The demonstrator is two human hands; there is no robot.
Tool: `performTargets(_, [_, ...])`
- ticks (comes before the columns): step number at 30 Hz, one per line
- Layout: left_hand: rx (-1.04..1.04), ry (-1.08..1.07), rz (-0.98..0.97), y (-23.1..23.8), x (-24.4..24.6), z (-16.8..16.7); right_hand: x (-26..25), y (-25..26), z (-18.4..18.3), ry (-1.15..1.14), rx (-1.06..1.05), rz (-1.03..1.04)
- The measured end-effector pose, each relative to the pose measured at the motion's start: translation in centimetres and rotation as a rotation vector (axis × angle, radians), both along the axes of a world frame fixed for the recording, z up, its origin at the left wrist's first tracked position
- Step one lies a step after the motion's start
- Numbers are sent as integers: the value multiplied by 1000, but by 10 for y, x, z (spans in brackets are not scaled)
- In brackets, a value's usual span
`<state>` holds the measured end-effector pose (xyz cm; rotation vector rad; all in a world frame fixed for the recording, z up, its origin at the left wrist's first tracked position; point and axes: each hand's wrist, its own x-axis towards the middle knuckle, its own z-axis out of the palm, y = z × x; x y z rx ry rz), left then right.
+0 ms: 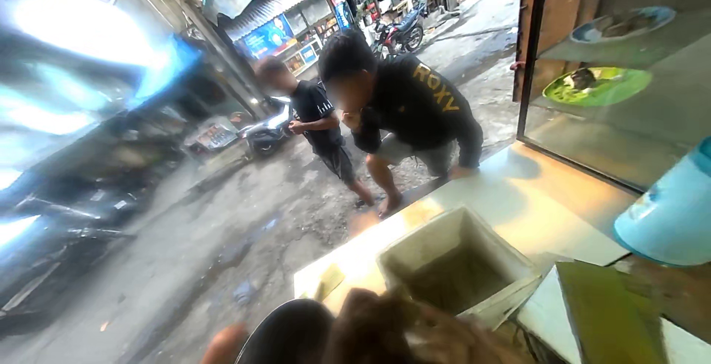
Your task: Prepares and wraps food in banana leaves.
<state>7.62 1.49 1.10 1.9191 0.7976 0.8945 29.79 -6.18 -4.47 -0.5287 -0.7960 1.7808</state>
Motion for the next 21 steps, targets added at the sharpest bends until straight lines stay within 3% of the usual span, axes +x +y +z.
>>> performTargets(2, [-66,-59,70,23,24,-9,46,6,-7,-54,-65,-191])
performTargets(4, [-47,39,124,48,49,-18,87,9,-18,-159,-156,-405])
performTargets(8, [-94,506,107,90,91,-31,143,20,-46,-329,-290,-711])
performTargets(11, [-146,899,-21,115,119,-44,150,34,-63,-534,-193,-910])
performTargets(13, [-214,1081,-199,133,137,-57,150,45,-80,-717,-45,-933])
performTargets(16, [-292,1156,-456,156,155,-90,142,62,-96,-919,28,-828])
performTargets(21, [-408,1212,-562,170,182,-130,122,72,-109,-1088,178,-842])
